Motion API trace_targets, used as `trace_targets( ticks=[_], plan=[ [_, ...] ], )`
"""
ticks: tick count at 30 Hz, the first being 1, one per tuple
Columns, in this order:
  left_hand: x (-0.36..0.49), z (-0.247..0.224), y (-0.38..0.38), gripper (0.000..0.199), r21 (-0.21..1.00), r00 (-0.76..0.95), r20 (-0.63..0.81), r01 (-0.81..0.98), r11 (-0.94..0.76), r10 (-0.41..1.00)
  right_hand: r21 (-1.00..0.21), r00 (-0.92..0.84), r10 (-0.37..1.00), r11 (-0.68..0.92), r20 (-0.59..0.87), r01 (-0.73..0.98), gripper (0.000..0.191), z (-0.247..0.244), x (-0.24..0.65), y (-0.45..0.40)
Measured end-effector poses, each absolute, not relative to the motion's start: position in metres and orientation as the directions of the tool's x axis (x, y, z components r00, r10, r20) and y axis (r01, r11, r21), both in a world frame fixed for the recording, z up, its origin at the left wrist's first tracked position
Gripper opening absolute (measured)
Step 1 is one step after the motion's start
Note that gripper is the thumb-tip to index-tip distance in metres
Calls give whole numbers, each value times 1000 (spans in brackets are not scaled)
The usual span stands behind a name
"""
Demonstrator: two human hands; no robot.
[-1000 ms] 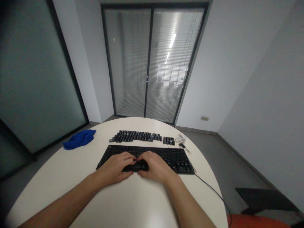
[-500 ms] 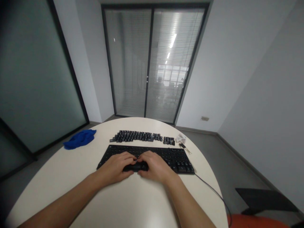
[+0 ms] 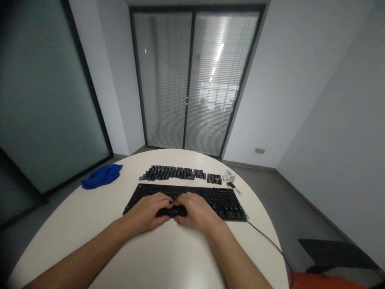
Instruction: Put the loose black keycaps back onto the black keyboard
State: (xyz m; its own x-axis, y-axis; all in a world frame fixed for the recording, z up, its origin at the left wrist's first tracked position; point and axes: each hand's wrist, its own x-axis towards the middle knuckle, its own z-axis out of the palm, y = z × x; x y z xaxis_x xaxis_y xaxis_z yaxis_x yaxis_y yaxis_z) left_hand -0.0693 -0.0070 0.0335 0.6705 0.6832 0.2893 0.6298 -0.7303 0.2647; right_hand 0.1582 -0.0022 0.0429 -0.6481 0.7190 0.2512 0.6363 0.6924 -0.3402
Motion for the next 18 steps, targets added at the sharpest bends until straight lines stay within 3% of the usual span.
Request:
trace_targets(
  ticks=[18],
  plan=[
    [-67, 35, -8, 19, 312, 642, 300, 633, -708, 706, -286, -657, 712, 701, 247, 653, 29, 44, 154, -3]
  ],
)
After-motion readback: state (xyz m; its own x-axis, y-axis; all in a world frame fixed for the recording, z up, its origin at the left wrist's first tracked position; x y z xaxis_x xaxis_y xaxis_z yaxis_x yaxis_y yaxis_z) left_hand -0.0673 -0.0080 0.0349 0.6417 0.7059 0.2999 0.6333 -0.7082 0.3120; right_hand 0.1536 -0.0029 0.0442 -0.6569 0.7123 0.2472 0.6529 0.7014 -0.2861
